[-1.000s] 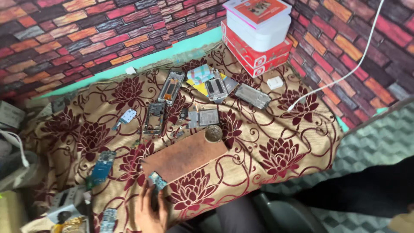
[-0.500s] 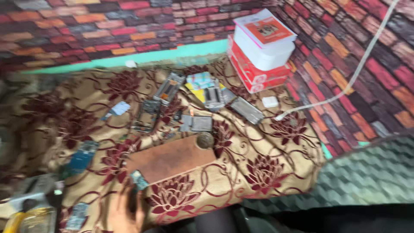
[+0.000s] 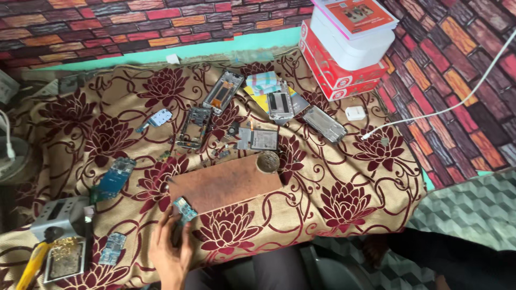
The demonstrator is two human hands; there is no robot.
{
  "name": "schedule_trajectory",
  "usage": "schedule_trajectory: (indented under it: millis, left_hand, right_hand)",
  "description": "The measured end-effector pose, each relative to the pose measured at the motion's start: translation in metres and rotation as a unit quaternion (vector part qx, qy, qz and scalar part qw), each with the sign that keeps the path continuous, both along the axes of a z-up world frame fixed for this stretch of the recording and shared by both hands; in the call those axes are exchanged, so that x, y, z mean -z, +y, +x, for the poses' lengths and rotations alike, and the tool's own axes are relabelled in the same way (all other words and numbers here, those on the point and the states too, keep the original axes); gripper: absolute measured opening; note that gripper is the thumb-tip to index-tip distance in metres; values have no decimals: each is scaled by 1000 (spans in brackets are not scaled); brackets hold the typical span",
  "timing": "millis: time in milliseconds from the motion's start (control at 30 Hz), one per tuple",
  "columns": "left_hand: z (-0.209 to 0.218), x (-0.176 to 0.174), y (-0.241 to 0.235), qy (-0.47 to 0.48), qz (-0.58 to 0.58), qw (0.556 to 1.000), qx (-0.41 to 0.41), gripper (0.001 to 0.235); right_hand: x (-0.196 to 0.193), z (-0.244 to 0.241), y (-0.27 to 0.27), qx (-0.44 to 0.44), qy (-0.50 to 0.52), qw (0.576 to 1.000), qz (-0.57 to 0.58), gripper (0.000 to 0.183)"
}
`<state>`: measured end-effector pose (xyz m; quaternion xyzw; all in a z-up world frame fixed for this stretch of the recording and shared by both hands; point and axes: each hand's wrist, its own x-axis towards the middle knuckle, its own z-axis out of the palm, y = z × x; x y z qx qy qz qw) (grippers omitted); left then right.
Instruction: The person uses a toothbrush to scrub a small blue circuit board held in the left hand. The person repeatedly brushes the surface of the board over a wooden block on a cluttered table.
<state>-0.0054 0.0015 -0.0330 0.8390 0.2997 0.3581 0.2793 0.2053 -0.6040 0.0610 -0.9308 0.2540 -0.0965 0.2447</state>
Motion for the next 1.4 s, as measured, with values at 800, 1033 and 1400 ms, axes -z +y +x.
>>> schedule_trajectory:
  millis: [800,1033,1400]
  left_hand:
    - [11,-23,-4,-11,20,1000,-6,39]
    - [4,-23,-5,-33,22,999,18,33]
    - [3,-20,-3,-30,0,999,23,32]
  right_hand:
    - [45,-96,444,-534,163,757,340,22]
    - [51,-114,452,-549,-32,784,287,33]
    - [31,-132,473,-600,-33,791,116,25]
